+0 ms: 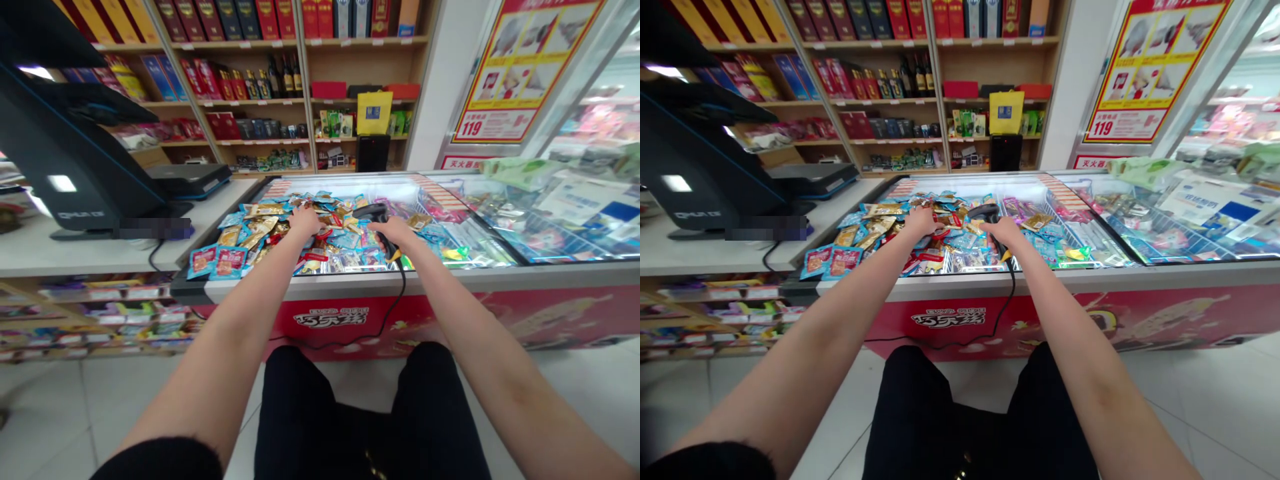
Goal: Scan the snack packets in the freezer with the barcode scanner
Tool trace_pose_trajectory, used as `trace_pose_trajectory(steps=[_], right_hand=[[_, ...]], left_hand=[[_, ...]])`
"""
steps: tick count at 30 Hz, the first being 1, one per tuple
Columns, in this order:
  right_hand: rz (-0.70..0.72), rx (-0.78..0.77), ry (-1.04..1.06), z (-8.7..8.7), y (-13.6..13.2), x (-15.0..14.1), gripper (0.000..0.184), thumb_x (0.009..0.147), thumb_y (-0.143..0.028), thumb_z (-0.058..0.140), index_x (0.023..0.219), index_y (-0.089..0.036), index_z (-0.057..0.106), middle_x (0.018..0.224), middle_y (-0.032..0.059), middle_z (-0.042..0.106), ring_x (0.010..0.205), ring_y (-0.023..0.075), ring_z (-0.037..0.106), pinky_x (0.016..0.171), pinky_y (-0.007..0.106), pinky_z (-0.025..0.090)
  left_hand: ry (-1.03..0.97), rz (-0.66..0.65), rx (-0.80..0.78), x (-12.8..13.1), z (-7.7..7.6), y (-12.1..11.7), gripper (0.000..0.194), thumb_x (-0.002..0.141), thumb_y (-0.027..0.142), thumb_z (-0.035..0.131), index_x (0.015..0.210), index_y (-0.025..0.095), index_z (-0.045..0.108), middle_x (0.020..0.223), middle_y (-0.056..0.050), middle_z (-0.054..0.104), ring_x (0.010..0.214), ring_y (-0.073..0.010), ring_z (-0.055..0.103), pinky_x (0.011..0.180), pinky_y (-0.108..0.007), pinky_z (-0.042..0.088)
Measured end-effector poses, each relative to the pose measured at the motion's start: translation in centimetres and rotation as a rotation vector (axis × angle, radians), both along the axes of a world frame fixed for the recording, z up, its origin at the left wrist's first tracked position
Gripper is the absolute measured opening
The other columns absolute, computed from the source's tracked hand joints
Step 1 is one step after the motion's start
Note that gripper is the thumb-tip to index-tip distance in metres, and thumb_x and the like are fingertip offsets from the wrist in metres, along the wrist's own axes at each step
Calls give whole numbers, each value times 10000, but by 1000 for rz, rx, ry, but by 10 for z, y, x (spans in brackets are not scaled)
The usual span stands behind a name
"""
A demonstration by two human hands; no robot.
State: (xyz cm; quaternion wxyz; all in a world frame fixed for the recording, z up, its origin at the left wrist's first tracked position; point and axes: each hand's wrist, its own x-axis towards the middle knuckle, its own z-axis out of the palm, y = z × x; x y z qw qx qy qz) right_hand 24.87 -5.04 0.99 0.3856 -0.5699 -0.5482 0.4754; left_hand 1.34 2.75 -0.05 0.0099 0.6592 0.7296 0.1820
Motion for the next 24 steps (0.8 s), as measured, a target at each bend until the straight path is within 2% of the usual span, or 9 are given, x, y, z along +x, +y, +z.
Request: trace_pose_trajectory(steps=[5, 9, 12, 17, 20, 24], right_hand=[[19, 5, 0, -5, 4, -7, 238, 825, -260, 681, 678, -205, 501, 466, -11, 538, 366, 129, 476, 355, 240, 420], [41, 26, -15, -6, 6, -9, 236, 835, -242, 670, 673, -194, 506, 481, 3, 549, 364, 137, 487, 350, 258, 428], [37, 37, 0, -2, 5, -13, 238, 827, -225, 693, 692, -191, 500, 482, -6, 546, 360, 132, 489, 351, 253, 426], [36, 42, 31, 4, 4, -20, 233, 856, -221, 637, 673, -184, 498, 485, 0, 539, 357, 135, 487, 335, 262, 423], [23, 26, 38, 7, 3, -22, 239, 862, -231, 624, 663, -181, 501, 490, 6, 542, 362, 133, 484, 337, 267, 429], [-2, 10, 51, 12, -1, -21, 220, 856, -221, 636, 685, -180, 503, 487, -2, 539, 367, 125, 481, 355, 252, 425]], left_hand=[[-122, -10, 20, -2, -3, 0, 566, 635, 336, 839, 1119, 188, 586, 1146, -190, 658, 1177, -379, 568, 980, -464, 451], [-248, -72, 85, -7, -3, -1, 399, 661, 181, 783, 1020, 213, 613, 1031, -97, 705, 1026, -275, 649, 912, -359, 480], [-333, -105, 153, -9, -1, -1, 309, 676, 140, 739, 964, 193, 639, 1020, -73, 713, 985, -226, 650, 894, -304, 482], [-427, -100, 161, -9, 3, -2, 257, 655, 161, 741, 906, 150, 693, 897, -62, 718, 884, -229, 656, 849, -307, 502], [-496, -115, 154, -8, 2, 0, 303, 641, 193, 756, 935, 135, 708, 830, -52, 712, 832, -232, 659, 816, -316, 518], [-529, -118, 151, -5, 1, 2, 349, 631, 200, 750, 970, 127, 708, 840, -48, 716, 831, -237, 666, 807, -323, 530]])
